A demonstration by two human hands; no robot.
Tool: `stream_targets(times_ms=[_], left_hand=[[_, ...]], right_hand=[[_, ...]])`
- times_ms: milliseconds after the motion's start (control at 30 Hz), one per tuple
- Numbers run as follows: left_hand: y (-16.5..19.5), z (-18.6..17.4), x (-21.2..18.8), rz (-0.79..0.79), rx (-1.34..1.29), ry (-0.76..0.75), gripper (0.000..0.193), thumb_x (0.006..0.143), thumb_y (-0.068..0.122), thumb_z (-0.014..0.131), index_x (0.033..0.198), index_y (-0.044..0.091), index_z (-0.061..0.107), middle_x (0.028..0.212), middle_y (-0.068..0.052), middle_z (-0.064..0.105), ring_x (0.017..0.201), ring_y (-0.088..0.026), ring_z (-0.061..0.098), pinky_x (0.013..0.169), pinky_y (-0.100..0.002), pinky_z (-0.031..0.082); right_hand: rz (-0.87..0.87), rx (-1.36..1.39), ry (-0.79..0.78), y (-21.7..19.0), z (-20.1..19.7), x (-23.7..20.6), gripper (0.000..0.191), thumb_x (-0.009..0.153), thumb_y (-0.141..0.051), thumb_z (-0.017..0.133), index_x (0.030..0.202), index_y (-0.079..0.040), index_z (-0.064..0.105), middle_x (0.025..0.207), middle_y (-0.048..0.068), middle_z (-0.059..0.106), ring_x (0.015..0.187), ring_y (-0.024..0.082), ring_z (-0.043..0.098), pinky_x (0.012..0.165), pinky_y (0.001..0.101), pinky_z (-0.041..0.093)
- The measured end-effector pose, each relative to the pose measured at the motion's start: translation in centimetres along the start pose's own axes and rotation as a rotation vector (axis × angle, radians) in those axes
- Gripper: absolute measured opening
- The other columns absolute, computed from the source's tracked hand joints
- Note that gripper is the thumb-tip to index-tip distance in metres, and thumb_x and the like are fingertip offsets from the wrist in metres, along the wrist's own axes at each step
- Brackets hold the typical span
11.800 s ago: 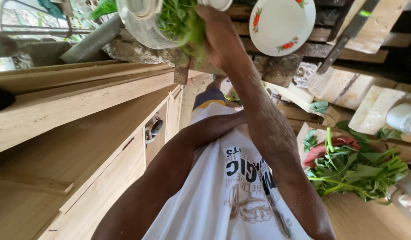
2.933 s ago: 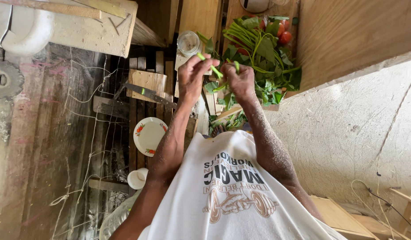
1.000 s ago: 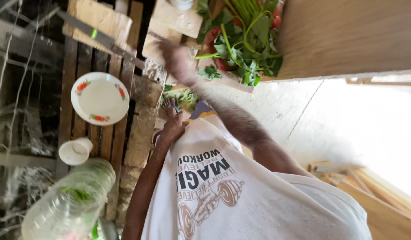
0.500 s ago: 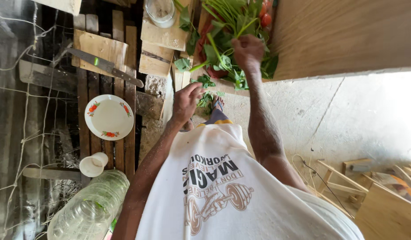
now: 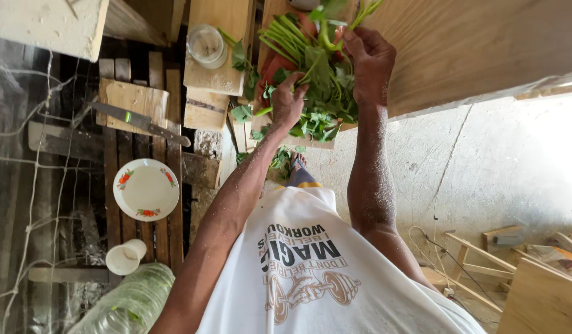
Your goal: The person stands at a wooden workbench and strips leafy greens from water spinach stems one stalk at a time by hand, dropping the leaves into a plastic bag and letting the stripped stems fall onto the bench and floor. At the end the person gathers the bag of leaves and walks away.
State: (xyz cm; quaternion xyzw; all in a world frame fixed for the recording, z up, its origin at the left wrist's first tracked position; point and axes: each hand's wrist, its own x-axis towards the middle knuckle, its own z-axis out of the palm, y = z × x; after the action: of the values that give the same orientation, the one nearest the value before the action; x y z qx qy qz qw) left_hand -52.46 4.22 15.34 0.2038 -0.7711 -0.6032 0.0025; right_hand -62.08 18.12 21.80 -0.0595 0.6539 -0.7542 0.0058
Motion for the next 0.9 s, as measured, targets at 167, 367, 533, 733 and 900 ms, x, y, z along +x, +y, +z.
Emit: stream_targets(times_ms=[167, 367, 533, 733, 900], left_hand=[[1.3, -1.5, 0.9, 0.234, -0.566, 0.131, 0.034, 0.088, -0.004, 0.068, 0.121, 0.002, 0.062, 0.112, -0.018, 0.073, 0.09, -0.025, 0.077, 0.071, -0.034, 0.072], [1.1, -6.3, 0.1, -0.069, -0.991, 0.233, 0.038, 0.093, 0.002, 0.073, 0.127, -0.008, 0.061, 0.103, -0.027, 0.074, 0.083, -0.033, 0.079, 0.07, -0.039, 0.07], [-0.8, -9.9, -0.9, -0.095, -1.047, 0.322, 0.059, 0.089, 0.006, 0.076, 0.14, 0.0, 0.046, 0.106, -0.025, 0.074, 0.085, -0.034, 0.08, 0.073, -0.041, 0.072], [-2.3, -11.0, -0.6, -0.024, -1.002, 0.15, 0.068, 0.092, 0.011, 0.077, 0.149, -0.001, 0.041, 0.112, -0.026, 0.074, 0.091, -0.035, 0.079, 0.078, -0.044, 0.069], [-2.5, -11.0, -1.3, 0.058, -0.791, 0.04, 0.07, 0.089, 0.026, 0.076, 0.144, 0.016, 0.033, 0.114, -0.016, 0.075, 0.095, -0.029, 0.08, 0.08, -0.042, 0.072]], right_hand=[[0.034, 0.035, 0.063, -0.7, -0.1, 1.2, 0.016, 0.098, -0.013, 0.075, 0.104, 0.001, 0.074, 0.087, 0.006, 0.077, 0.074, 0.011, 0.073, 0.067, 0.0256, 0.061], [0.011, 0.264, 0.082, 1.6, -1.4, 1.1, 0.014, 0.111, -0.009, 0.075, 0.108, 0.003, 0.07, 0.08, 0.005, 0.057, 0.063, 0.011, 0.054, 0.047, 0.0269, 0.041], [-0.351, -0.601, -0.055, 3.0, 0.1, -3.8, 0.023, 0.11, -0.012, 0.058, 0.129, -0.003, 0.067, 0.12, 0.018, 0.075, 0.108, 0.025, 0.077, 0.091, 0.0334, 0.066], [-0.624, -0.935, -0.46, 2.4, 4.2, -10.5, 0.036, 0.082, -0.021, 0.082, 0.117, -0.013, 0.078, 0.114, 0.015, 0.077, 0.106, 0.034, 0.068, 0.09, 0.044, 0.054], [-0.294, -0.644, -0.443, 2.0, 5.1, -10.7, 0.021, 0.089, -0.017, 0.085, 0.106, -0.006, 0.08, 0.097, 0.008, 0.076, 0.083, 0.018, 0.073, 0.073, 0.0335, 0.059]])
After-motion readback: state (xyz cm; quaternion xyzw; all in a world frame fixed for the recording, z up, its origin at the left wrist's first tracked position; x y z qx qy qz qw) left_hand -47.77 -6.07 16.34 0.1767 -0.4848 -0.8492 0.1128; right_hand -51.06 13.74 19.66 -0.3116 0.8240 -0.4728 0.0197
